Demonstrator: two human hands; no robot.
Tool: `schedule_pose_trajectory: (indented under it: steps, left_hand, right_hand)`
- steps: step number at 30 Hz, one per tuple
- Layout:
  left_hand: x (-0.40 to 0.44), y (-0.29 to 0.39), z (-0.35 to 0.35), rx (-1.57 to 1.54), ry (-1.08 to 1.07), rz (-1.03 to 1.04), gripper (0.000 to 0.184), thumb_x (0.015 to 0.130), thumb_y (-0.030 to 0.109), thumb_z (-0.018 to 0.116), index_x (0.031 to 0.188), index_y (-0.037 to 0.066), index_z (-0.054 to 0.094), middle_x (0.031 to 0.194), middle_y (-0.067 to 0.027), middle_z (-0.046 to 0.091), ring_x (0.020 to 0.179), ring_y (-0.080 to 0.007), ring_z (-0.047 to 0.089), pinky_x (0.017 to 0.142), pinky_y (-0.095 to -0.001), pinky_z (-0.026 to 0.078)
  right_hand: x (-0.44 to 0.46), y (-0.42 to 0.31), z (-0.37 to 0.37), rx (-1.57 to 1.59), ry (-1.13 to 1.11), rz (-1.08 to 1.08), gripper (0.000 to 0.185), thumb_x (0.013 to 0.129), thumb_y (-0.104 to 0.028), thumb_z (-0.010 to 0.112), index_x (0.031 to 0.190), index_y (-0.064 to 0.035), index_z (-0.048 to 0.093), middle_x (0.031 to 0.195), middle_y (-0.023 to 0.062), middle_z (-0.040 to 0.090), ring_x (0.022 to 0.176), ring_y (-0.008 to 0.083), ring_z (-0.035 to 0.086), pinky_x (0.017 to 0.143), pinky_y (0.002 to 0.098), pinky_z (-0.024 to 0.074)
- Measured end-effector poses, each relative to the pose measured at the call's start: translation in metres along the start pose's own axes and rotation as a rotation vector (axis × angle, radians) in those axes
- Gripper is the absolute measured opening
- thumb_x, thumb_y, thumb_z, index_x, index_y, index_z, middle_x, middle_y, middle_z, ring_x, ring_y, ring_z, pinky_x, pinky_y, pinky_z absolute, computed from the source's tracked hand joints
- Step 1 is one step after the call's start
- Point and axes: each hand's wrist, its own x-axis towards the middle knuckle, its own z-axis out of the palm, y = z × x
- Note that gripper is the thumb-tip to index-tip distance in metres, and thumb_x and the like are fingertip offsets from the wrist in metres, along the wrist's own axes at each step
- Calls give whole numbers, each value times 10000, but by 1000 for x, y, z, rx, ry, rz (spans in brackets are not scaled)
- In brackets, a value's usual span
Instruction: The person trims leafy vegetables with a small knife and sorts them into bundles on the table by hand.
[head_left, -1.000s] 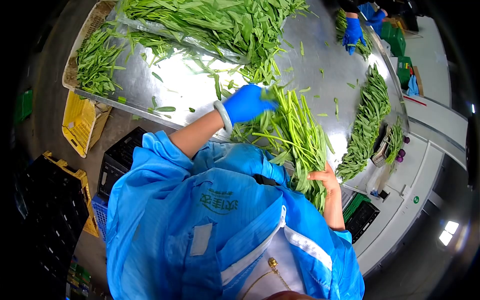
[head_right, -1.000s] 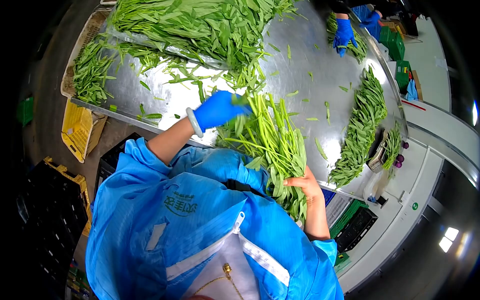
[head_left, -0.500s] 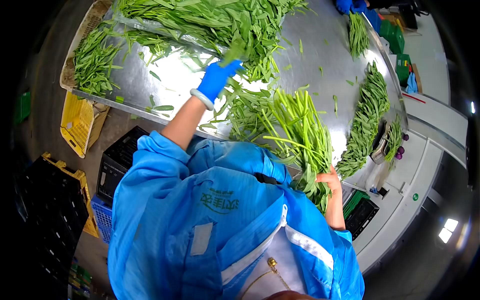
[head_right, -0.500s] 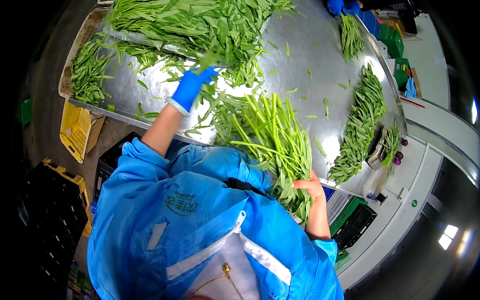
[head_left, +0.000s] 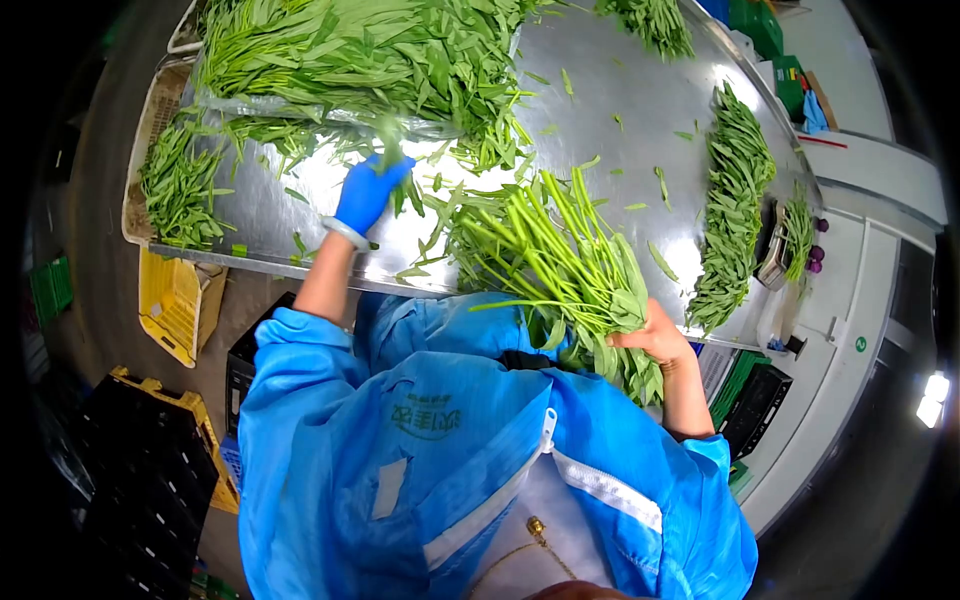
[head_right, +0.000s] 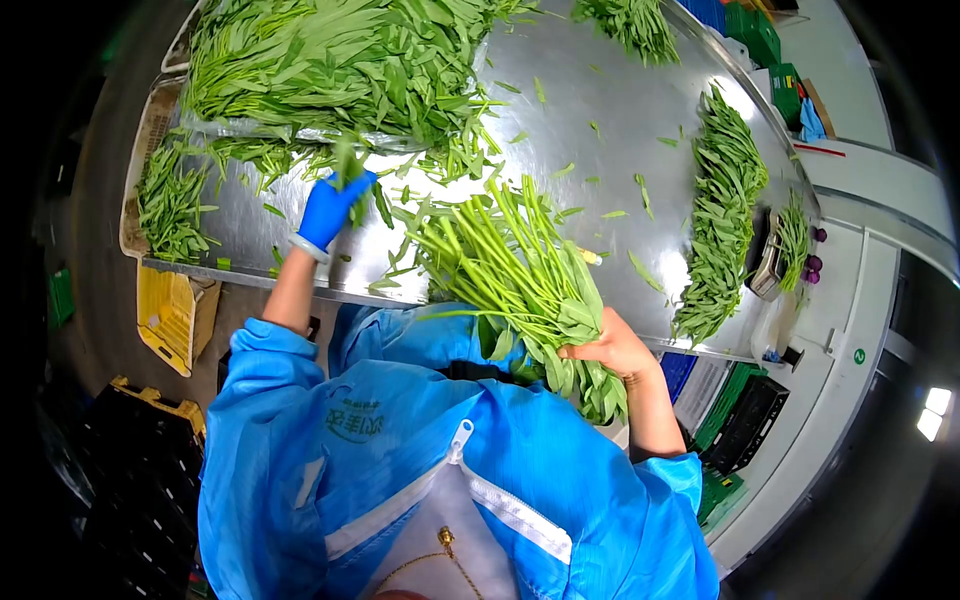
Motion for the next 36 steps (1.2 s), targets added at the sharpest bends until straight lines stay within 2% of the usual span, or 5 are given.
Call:
schedule_pose_trajectory:
  steps: [5, 15, 20, 27, 36]
  left_hand:
    - [-20, 27, -15, 1328, -55, 299, 281, 767, 170, 719, 1037, 104, 678, 925, -138, 656, 771, -274, 639, 678, -331, 521]
    - [-53, 97, 105, 409, -483, 921, 217, 833, 144, 679, 1038, 73, 687, 1042, -79, 682, 869, -182, 660, 702, -273, 527]
    - [-57, 112, 81, -439, -545, 57, 210, 927, 128, 564, 1057, -7, 657, 824, -65, 684, 626, -107, 598, 583, -237, 495]
    - [-22, 93, 17, 677, 291, 610, 475, 819, 277, 708, 1217, 48, 587, 924, -123, 648, 839, -226, 611, 821, -345, 469]
    - [-64, 94, 93, 467, -428, 674, 143, 799, 202, 686, 869, 77, 695, 788, -78, 640, 781, -235, 600, 711, -345, 463]
  right_hand:
    - [8, -5, 2, -303, -7, -56, 313, 691, -4, 689, 996, 26, 624, 868, 92, 670, 820, 140, 575, 787, 298, 471]
    - [22, -8, 2, -392, -121, -35, 309, 695, -14, 663, 997, 24, 609, 835, 104, 657, 788, 132, 571, 750, 306, 479]
    - [20, -7, 6, -250, -99, -70, 290, 688, -5, 662, 973, 23, 618, 786, 56, 639, 758, 108, 545, 712, 289, 467]
    - [22, 14, 1, -117, -36, -68, 265, 683, 4, 670, 942, 21, 618, 769, 34, 620, 741, 95, 527, 691, 270, 452]
    - [33, -2, 4, -212, -65, -81, 263, 691, 5, 672, 947, 24, 617, 788, 41, 631, 758, 99, 536, 710, 280, 461]
